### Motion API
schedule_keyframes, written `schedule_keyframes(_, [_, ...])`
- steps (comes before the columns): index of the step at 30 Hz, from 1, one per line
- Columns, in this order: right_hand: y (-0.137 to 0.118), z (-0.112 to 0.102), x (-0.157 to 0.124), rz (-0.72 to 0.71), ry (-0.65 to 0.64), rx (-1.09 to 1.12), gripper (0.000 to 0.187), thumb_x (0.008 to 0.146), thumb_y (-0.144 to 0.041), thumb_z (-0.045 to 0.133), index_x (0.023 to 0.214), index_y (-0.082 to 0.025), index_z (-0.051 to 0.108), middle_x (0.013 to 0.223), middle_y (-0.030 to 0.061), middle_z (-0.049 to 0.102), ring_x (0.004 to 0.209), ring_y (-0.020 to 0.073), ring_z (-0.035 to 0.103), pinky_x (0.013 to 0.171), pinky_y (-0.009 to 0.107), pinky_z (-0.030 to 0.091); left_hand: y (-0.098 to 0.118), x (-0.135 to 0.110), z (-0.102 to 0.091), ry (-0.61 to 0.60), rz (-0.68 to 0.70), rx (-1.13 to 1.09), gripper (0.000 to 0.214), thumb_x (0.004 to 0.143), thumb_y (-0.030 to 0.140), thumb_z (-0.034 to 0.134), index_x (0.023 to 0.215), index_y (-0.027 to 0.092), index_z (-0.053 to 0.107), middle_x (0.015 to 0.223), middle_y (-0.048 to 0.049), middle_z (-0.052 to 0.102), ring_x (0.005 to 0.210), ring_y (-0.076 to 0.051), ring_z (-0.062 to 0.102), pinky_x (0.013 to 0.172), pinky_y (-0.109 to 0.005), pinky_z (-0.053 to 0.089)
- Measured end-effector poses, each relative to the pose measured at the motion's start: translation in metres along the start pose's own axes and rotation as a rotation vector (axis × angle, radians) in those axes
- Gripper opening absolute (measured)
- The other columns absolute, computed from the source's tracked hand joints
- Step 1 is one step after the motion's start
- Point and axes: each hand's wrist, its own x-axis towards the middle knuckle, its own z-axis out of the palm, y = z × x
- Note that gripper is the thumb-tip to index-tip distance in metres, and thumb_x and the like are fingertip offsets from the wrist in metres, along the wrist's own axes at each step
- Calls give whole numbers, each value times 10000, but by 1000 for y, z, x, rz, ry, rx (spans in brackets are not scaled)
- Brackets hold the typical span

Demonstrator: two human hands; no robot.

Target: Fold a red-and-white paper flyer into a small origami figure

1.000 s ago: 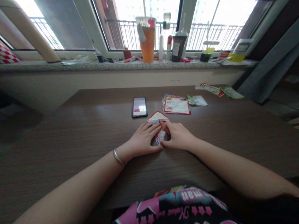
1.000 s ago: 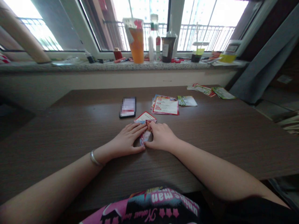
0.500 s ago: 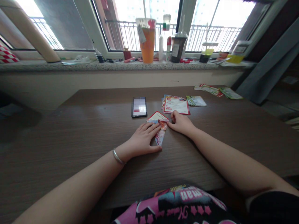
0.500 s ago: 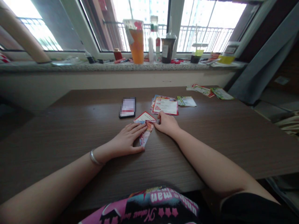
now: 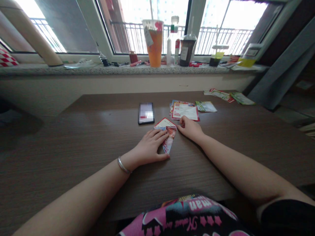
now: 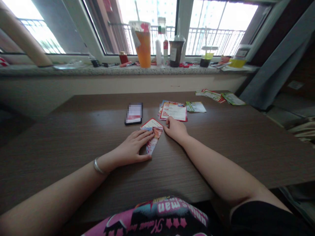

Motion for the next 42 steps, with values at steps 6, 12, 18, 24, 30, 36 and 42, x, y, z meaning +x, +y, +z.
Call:
schedule_keyframes(6, [-5,-1,-7,-145,66,65,154,861,-273,508,981,-209,578,910,42,669,821,188,606,726,291,436,-2,-3,-2,6,3,-5,868,764,716,519,1468,254,312,1538,-51,305,1413,-285,241,1164,-432,160])
schedule_keyframes(12, [-11,-3,-15,-461,50,41,517,789,-440,643,1218,-165,556,1247,109,590,1165,270,486,997,411,377,-1,-6,-7,14,-10,-21,867,765,708,536,1454,222,334,1526,-79,323,1422,-290,226,1175,-419,161])
schedule_keyframes(18, [-9,-3,-14,-453,-12,47,565,771,-423,671,1258,-169,540,1265,110,588,1157,274,500,979,427,395,-12,-7,-5,83,-113,-7,762,857,581,487,1461,156,298,1545,-123,268,1426,-280,231,1180,-462,143])
schedule_keyframes(24, [-7,-4,-14,-471,-8,64,540,773,-411,675,1240,-169,555,1254,109,596,1166,269,500,997,432,389,-24,-5,-6,68,-126,1,741,855,627,461,1436,178,361,1523,-115,323,1404,-301,272,1159,-493,182])
schedule_keyframes(30, [-5,-3,-15,-509,-32,134,574,766,-384,686,1276,-169,534,1251,121,598,1201,270,482,1008,446,388,-22,-5,-6,90,-142,4,671,880,613,437,1406,199,407,1495,-96,374,1379,-294,308,1147,-484,209])
schedule_keyframes(36, [0,4,-13,-441,-20,389,420,826,-305,620,1223,-189,551,1247,108,599,1156,218,542,999,418,414,-23,-6,-4,118,-175,-7,632,860,585,492,1361,202,457,1463,-99,418,1357,-305,334,1134,-500,233])
schedule_keyframes(42, [1,1,-10,-303,-37,622,297,929,-303,442,1162,-165,563,1151,89,647,1028,179,604,939,365,457,-23,-7,-4,133,-161,2,621,868,595,473,1348,200,468,1451,-85,433,1340,-298,351,1133,-473,244])
